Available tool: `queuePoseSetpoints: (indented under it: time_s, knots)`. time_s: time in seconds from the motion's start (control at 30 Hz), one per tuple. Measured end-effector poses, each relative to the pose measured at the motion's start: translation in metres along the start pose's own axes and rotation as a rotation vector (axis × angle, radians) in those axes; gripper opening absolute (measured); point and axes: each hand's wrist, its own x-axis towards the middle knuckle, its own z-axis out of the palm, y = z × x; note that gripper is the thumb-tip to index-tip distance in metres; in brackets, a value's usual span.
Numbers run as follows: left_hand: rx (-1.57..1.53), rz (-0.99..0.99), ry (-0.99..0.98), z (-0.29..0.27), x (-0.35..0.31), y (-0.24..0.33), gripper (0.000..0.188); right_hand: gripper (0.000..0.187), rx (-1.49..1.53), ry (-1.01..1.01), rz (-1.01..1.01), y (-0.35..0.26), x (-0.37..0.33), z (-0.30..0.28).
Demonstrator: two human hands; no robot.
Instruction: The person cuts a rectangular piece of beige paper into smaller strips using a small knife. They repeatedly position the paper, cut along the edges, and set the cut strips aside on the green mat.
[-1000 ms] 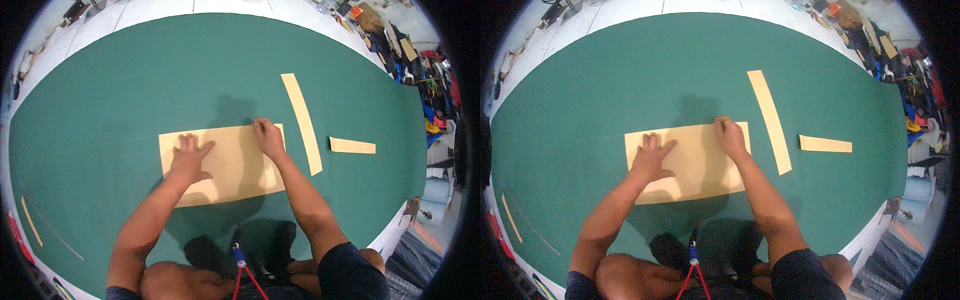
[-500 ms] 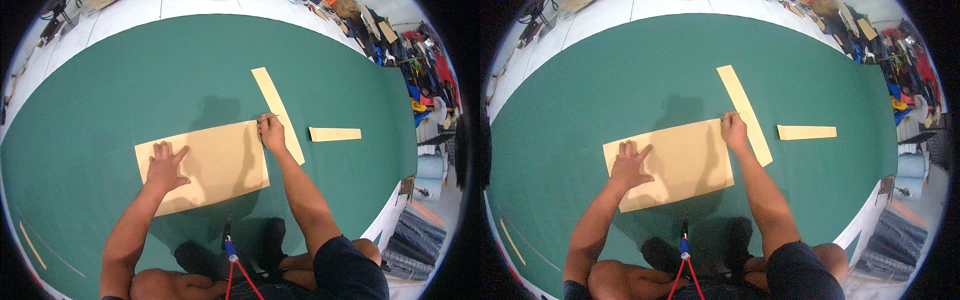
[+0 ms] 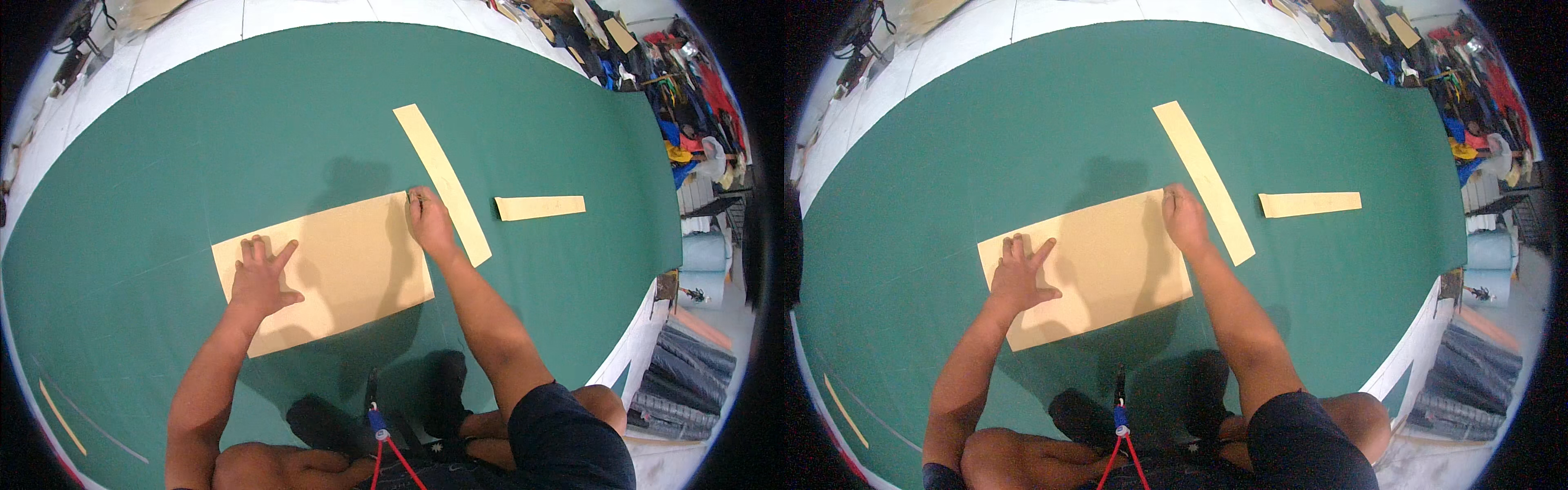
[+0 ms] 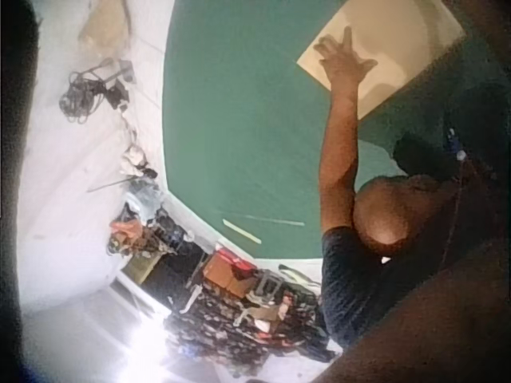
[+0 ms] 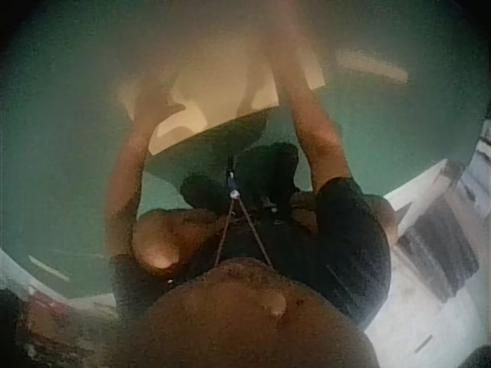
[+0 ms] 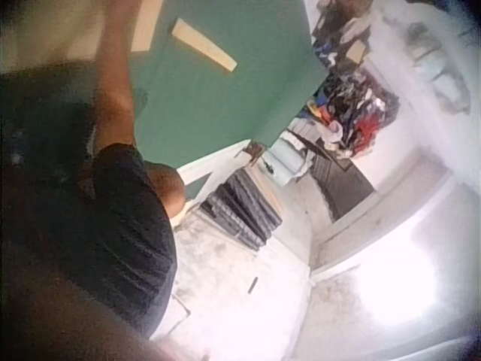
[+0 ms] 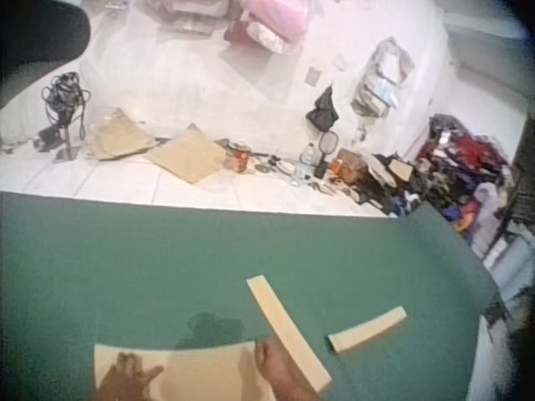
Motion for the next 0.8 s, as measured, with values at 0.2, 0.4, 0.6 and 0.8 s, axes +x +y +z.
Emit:
queuePoseSetpoints:
  time_s: [0.2,0.4,0.6,0.8]
  knots:
    - [0.014,0.002,0.004,0.003,-0.001,-0.004,0.110,0.021,-0.045,-0.077,-0.004,0.016,-0.061,-0.015]
    - [-0.001,0.015,0.053,0.007,-0.001,-0.005,0.110,0.021,-0.025,-0.051,-0.043,0.009,-0.069,-0.024]
    - [-0.028,0.042,0.076,0.013,0.002,-0.007,0.109,0.020,-0.075,-0.132,-0.082,0.021,-0.096,-0.039]
    - [0.016,0.046,0.071,0.013,0.000,-0.009,0.110,0.016,-0.085,-0.194,-0.108,0.036,-0.159,-0.061]
